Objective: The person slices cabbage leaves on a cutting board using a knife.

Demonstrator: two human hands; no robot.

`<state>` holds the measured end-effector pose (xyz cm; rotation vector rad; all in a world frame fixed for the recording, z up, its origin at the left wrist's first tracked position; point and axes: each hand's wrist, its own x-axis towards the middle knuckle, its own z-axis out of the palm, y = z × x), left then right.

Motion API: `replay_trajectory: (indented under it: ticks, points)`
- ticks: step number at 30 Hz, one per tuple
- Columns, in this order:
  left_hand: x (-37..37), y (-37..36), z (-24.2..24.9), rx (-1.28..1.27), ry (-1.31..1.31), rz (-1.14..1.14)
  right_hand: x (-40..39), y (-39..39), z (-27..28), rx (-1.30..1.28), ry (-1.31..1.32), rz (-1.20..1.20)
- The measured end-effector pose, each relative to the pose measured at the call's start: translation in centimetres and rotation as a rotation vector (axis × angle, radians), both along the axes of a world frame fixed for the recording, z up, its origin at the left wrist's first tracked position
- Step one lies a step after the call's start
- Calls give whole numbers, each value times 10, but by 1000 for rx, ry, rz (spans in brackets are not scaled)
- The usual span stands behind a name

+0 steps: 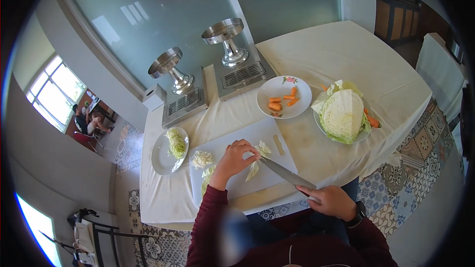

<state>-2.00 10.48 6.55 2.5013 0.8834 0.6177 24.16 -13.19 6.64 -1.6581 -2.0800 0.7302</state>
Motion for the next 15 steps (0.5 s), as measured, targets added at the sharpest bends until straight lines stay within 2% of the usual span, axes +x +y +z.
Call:
replay_trajectory:
  ticks: [4,8,15]
  points:
    - [0,2,3,-101,21,-10,1,0,-2,32,2,-4]
    - [5,11,-7,-84,-99,64,1,2,6,-11,-31,38]
    - [7,3,-25,-5,-190,205,7,2,19,-167,161,79]
